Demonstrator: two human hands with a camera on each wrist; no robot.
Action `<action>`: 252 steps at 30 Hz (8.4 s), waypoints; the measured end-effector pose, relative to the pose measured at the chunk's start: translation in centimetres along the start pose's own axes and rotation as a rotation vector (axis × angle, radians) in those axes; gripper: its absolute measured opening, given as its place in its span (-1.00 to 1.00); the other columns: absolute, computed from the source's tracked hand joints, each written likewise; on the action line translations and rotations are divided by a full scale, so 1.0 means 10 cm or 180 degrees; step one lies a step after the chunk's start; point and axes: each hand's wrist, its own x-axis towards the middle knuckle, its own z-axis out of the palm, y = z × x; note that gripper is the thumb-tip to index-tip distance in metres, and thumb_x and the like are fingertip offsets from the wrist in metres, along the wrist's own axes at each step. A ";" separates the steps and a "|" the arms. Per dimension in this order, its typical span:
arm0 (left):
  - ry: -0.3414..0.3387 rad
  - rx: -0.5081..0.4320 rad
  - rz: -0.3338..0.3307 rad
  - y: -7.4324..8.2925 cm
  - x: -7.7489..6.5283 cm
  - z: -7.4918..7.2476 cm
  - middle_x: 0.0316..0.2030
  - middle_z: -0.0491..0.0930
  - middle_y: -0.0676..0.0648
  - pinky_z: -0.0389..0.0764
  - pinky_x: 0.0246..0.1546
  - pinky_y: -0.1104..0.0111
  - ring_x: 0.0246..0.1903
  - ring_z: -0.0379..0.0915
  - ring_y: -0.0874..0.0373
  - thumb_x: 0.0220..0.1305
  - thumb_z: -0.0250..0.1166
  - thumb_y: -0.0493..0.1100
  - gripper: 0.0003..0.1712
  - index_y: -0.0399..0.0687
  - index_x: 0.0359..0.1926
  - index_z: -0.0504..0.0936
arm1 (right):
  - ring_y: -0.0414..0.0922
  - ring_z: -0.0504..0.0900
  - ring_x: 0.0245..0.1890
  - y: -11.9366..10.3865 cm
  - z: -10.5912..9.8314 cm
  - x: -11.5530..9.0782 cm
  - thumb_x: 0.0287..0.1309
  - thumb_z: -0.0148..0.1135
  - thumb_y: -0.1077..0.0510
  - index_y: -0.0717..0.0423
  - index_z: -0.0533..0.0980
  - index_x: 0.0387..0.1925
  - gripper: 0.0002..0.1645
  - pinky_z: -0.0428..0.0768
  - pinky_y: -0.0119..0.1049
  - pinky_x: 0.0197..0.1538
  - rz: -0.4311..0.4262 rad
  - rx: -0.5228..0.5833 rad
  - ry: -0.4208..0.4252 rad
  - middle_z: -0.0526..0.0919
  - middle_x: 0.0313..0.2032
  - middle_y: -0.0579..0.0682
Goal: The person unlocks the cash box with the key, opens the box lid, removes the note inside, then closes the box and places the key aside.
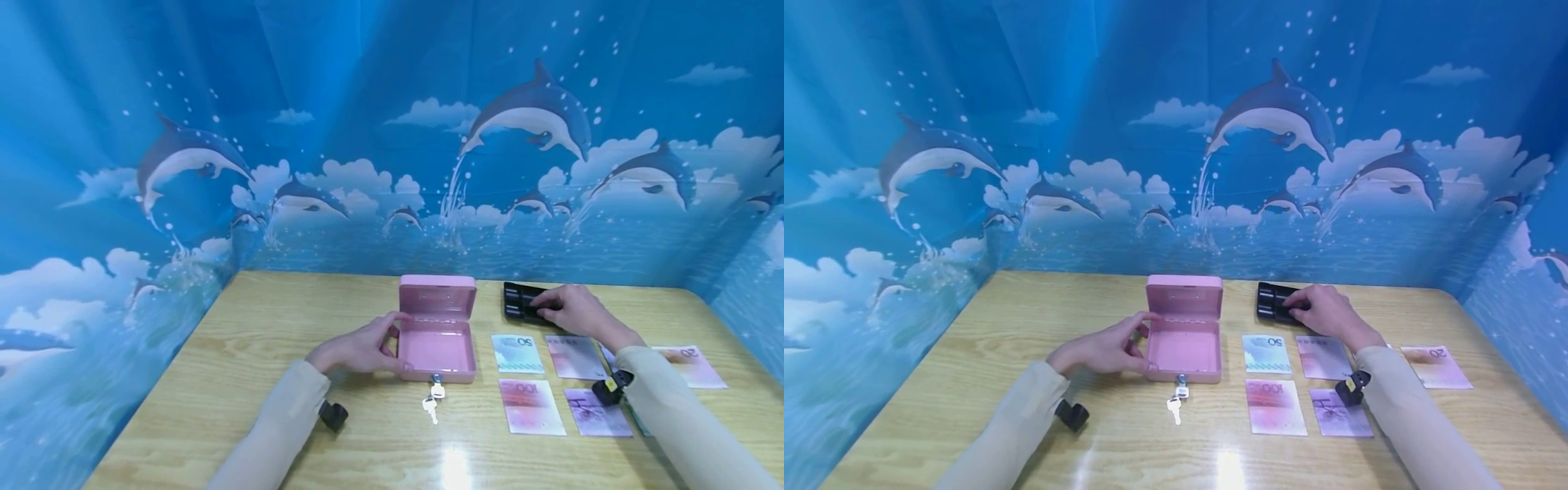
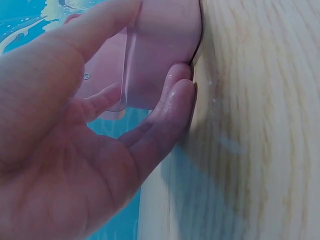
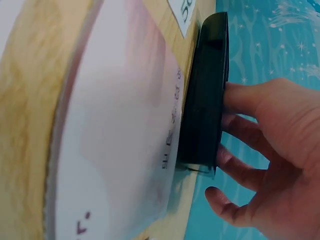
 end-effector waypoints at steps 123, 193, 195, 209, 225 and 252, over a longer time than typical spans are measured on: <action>0.0076 -0.0476 -0.0103 -0.12 -0.12 -0.10 0.29 0.52 -0.15 0.71 0.01 0.20 0.01 0.67 0.09 0.18 0.54 -0.08 -0.08 0.15 0.49 0.27 | -0.19 0.70 -0.22 -1.72 0.60 -0.12 0.14 0.38 0.31 -0.12 0.79 -0.22 -0.72 0.69 -0.25 -0.12 -0.1013 0.0494 0.0520 0.80 -0.29 -0.20; 0.1764 -0.0995 0.0398 0.24 0.20 -0.27 0.16 0.63 -0.12 0.69 0.07 -0.08 0.09 0.64 -0.18 0.46 0.26 0.11 -0.56 0.09 0.25 0.59 | 0.12 0.72 0.04 -1.36 0.09 0.09 0.42 0.17 -0.25 -0.08 0.50 0.35 -0.39 0.77 -0.14 -0.13 0.0579 0.1850 0.0872 0.63 0.19 0.13; 0.1744 -0.0973 0.0397 0.24 0.22 -0.27 0.15 0.63 -0.12 0.68 0.07 -0.09 0.09 0.64 -0.21 0.46 0.26 0.11 -0.56 0.06 0.24 0.60 | 0.08 0.75 -0.01 -1.36 0.10 0.12 0.43 0.16 -0.24 -0.06 0.50 0.35 -0.39 0.77 -0.09 -0.11 0.0614 0.1883 0.0820 0.64 0.17 0.13; 0.1765 -0.0870 0.0225 0.26 0.22 -0.23 0.12 0.65 -0.08 0.74 -0.06 0.14 -0.03 0.70 -0.01 0.45 0.26 0.12 -0.62 0.10 0.16 0.63 | 0.02 0.77 -0.10 -1.35 0.13 0.12 0.45 0.15 -0.20 0.00 0.55 0.29 -0.44 0.77 0.01 -0.06 0.0757 0.2004 0.0595 0.69 0.05 0.17; 0.1386 -0.1179 0.0210 0.22 0.16 -0.24 0.20 0.60 -0.13 0.70 0.09 -0.03 0.08 0.64 -0.03 0.43 0.30 0.07 -0.57 0.05 0.22 0.55 | 0.11 0.76 -0.08 -1.34 0.13 0.02 0.43 0.19 -0.19 0.04 0.55 0.27 -0.44 0.78 0.01 -0.07 0.0661 0.2117 0.0473 0.69 0.01 0.21; 0.0812 -0.0933 0.0212 0.16 -0.10 -0.19 0.20 0.61 -0.12 0.66 0.19 0.03 0.12 0.63 -0.09 0.38 0.36 -0.01 -0.60 0.20 0.20 0.58 | 0.03 0.74 -0.05 -1.34 0.19 -0.29 0.36 0.27 -0.22 -0.14 0.61 0.19 -0.52 0.72 -0.15 -0.08 0.0333 0.1840 0.0266 0.77 -0.02 0.02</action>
